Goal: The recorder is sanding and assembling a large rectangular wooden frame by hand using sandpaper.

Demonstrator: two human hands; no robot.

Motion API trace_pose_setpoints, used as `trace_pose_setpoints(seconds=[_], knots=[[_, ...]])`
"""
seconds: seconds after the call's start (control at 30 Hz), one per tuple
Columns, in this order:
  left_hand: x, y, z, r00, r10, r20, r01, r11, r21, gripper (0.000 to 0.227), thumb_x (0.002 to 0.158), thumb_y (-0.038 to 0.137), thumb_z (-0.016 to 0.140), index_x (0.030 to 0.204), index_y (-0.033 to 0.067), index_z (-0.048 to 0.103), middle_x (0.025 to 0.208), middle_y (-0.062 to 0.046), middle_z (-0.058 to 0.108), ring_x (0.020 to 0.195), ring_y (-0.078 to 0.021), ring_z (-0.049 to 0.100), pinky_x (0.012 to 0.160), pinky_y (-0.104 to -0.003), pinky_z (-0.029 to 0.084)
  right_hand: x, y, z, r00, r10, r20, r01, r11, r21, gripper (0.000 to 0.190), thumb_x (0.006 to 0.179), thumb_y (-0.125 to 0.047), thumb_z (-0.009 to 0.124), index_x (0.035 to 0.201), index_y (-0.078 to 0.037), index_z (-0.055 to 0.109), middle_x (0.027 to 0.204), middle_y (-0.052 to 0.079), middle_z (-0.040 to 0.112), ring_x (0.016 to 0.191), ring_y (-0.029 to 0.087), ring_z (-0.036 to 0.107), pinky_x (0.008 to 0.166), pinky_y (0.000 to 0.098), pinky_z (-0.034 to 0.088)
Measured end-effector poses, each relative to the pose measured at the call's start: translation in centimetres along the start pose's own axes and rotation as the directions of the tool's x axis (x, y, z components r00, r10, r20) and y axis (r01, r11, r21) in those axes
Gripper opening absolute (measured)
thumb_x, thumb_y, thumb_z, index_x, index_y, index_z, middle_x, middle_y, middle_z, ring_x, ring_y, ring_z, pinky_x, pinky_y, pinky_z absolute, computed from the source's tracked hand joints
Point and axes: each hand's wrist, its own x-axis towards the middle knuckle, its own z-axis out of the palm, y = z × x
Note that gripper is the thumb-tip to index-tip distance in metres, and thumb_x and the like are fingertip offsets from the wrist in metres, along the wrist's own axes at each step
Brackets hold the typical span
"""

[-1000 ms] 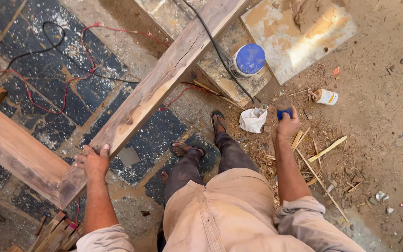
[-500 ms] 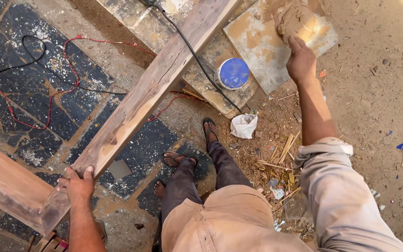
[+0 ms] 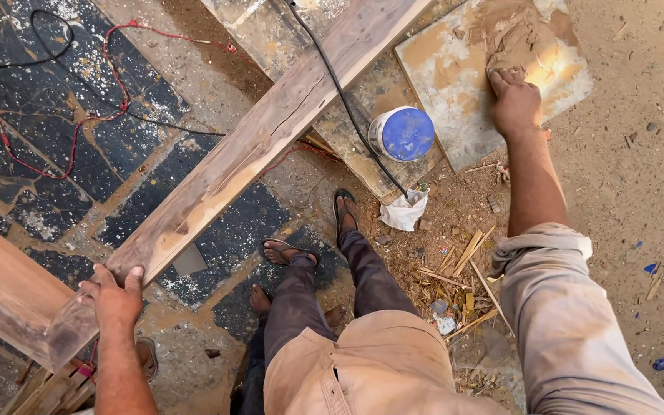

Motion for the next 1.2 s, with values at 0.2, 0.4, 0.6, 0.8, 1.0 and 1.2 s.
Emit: trace_pose_setpoints(seconds=[0.2, 0.4, 0.6, 0.8, 1.0, 1.2], knots=[[0.3, -0.2, 0.4, 1.000, -0.007, 0.000, 0.007, 1.000, -0.005, 0.101, 0.091, 0.068, 0.058, 0.168, 0.0170, 0.017, 0.168, -0.037, 0.002, 0.152, -0.0620, -0.001, 0.122, -0.067, 0.022, -2.6, 1.0, -5.6, 0.924, 0.227, -0.307, 0.091, 0.651, 0.754, 0.033, 0.107, 0.005, 0.051, 0.135, 0.003, 0.069, 0.124, 0.018, 0.074, 0.116, 0.026, 0.072, 0.106, 0.0394, 0.056], [-0.7, 1.9, -0.9, 0.996, -0.082, 0.036, 0.085, 0.994, -0.075, 0.105, 0.088, 0.066, 0.059, 0.168, 0.0191, 0.009, 0.167, -0.037, -0.009, 0.150, -0.0636, -0.002, 0.116, -0.070, 0.030, -9.2, -9.2, -17.0, 0.960, 0.279, -0.037, 0.094, -0.193, 0.977, 0.033, 0.101, 0.008, 0.055, 0.134, 0.007, 0.062, 0.122, 0.017, 0.073, 0.107, 0.027, 0.075, 0.093, 0.0402, 0.066], [-0.4, 1.3, 2.1, 0.978, -0.051, -0.201, 0.002, 0.971, -0.238, 0.129, 0.083, 0.067, 0.077, 0.157, -0.0166, 0.011, 0.158, -0.049, 0.006, 0.148, -0.0654, 0.012, 0.117, -0.069, 0.028, -13.2, -25.4, -16.7, 0.978, -0.177, -0.109, 0.113, 0.013, 0.994, 0.041, 0.101, 0.007, 0.057, 0.141, -0.002, 0.056, 0.132, 0.011, 0.064, 0.120, 0.025, 0.067, 0.103, 0.0399, 0.063], [-1.4, 2.8, 0.6, 0.986, -0.144, -0.089, 0.125, 0.974, -0.190, 0.124, 0.084, 0.067, 0.077, 0.156, -0.0082, 0.009, 0.157, -0.046, 0.001, 0.149, -0.0580, 0.007, 0.125, -0.060, 0.016, -14.1, -41.0, -12.8, 0.736, -0.647, -0.199, 0.649, 0.589, 0.482, 0.035, 0.098, -0.004, 0.059, 0.131, -0.006, 0.069, 0.136, 0.016, 0.068, 0.122, 0.031, 0.069, 0.107, 0.0441, 0.057], [-2.3, 3.9, -0.5, 0.982, -0.175, -0.063, 0.154, 0.954, -0.259, 0.129, 0.082, 0.067, 0.075, 0.159, -0.0091, 0.005, 0.160, -0.045, -0.001, 0.152, -0.0565, 0.008, 0.122, -0.063, 0.023, -13.4, -49.6, -10.7, 0.583, -0.811, -0.040, 0.808, 0.574, 0.133, 0.056, 0.090, -0.005, 0.060, 0.146, -0.005, 0.058, 0.151, 0.017, 0.056, 0.144, 0.031, 0.047, 0.115, 0.0493, 0.039], [-2.7, 4.0, -1.1, 0.983, -0.168, -0.078, 0.134, 0.936, -0.326, 0.131, 0.079, 0.067, 0.077, 0.157, -0.0093, 0.005, 0.159, -0.044, -0.006, 0.152, -0.0560, 0.002, 0.123, -0.062, 0.018, -13.8, -51.2, -5.1, 0.542, -0.831, 0.127, 0.806, 0.470, -0.360, 0.064, 0.091, -0.014, 0.057, 0.153, 0.001, 0.047, 0.156, 0.022, 0.045, 0.145, 0.032, 0.041, 0.110, 0.0450, 0.038]])
